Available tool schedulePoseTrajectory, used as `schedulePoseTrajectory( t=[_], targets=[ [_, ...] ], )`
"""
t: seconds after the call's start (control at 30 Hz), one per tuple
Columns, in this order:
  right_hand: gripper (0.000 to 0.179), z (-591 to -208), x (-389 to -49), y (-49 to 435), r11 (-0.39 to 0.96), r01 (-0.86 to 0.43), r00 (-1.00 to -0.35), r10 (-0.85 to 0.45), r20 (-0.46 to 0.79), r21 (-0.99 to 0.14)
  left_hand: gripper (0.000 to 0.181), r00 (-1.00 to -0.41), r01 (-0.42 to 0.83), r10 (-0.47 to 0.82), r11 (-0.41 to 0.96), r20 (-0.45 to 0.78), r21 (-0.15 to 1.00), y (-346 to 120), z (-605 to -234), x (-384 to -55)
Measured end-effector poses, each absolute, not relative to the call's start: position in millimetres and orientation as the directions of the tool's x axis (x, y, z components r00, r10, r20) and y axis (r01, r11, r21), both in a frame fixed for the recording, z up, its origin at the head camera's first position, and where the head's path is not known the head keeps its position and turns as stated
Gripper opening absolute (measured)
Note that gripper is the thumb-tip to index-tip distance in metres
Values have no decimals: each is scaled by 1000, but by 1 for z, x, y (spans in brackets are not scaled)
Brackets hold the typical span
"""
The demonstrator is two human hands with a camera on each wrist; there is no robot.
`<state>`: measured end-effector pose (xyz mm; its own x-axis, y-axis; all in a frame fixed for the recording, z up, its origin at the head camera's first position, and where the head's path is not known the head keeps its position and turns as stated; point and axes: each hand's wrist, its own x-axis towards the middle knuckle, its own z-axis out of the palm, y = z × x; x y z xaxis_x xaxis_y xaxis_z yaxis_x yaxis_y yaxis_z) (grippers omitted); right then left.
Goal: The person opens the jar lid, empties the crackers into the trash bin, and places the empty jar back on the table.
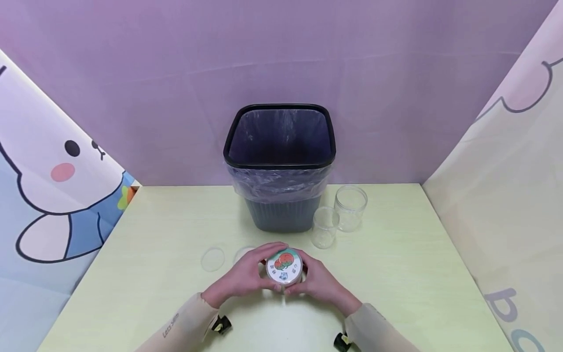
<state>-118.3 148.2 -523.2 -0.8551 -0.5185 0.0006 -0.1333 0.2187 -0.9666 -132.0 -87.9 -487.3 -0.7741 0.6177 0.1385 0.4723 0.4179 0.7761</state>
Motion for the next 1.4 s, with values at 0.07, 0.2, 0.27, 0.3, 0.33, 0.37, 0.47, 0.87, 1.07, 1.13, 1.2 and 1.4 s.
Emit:
schedulePoseTrajectory(
  t=[0.07,0.2,0.27,0.3,0.33,0.37,0.47,0.87,1.07,1.13,1.2,1.4],
  targets=[
    [92,-523,-117,147,217,-129,-863,-504,2,-968,93,-795,470,586,429,159,772,-86,-489,-128],
    [90,-524,-117,146,233,-135,-873,-487,4,-963,97,-838,456,509,460,194,762,-80,-492,-120],
    [89,-524,-117,146,246,-142,-876,-482,6,-959,97,-858,446,469,478,209,757,-77,-493,-116],
    [89,-524,-117,146,253,-147,-877,-480,8,-956,96,-867,441,449,489,216,752,-75,-493,-113],
    [88,-524,-117,146,254,-150,-877,-480,10,-956,94,-875,438,430,506,223,743,-73,-493,-111],
    [88,-524,-117,146,257,-155,-876,-481,13,-954,92,-883,431,410,521,226,737,-72,-493,-109],
    [87,-524,-118,146,260,-171,-874,-486,24,-950,90,-905,402,363,559,221,725,-67,-492,-105],
    [90,-522,-120,149,265,-168,-858,-513,8,-950,99,-832,412,536,425,142,806,-85,-489,-123],
    [90,-520,-121,150,260,-149,-850,-527,-11,-954,94,-726,460,677,351,118,816,-98,-482,-147],
    [90,-520,-121,150,262,-148,-849,-528,-13,-954,94,-684,477,721,327,111,816,-100,-481,-154],
    [90,-520,-122,150,261,-150,-847,-532,-12,-954,95,-639,480,763,295,99,826,-101,-481,-161],
    [91,-521,-121,150,232,-137,-837,-547,-13,-963,99,-544,462,837,237,62,855,-103,-484,-176]
  ],
)
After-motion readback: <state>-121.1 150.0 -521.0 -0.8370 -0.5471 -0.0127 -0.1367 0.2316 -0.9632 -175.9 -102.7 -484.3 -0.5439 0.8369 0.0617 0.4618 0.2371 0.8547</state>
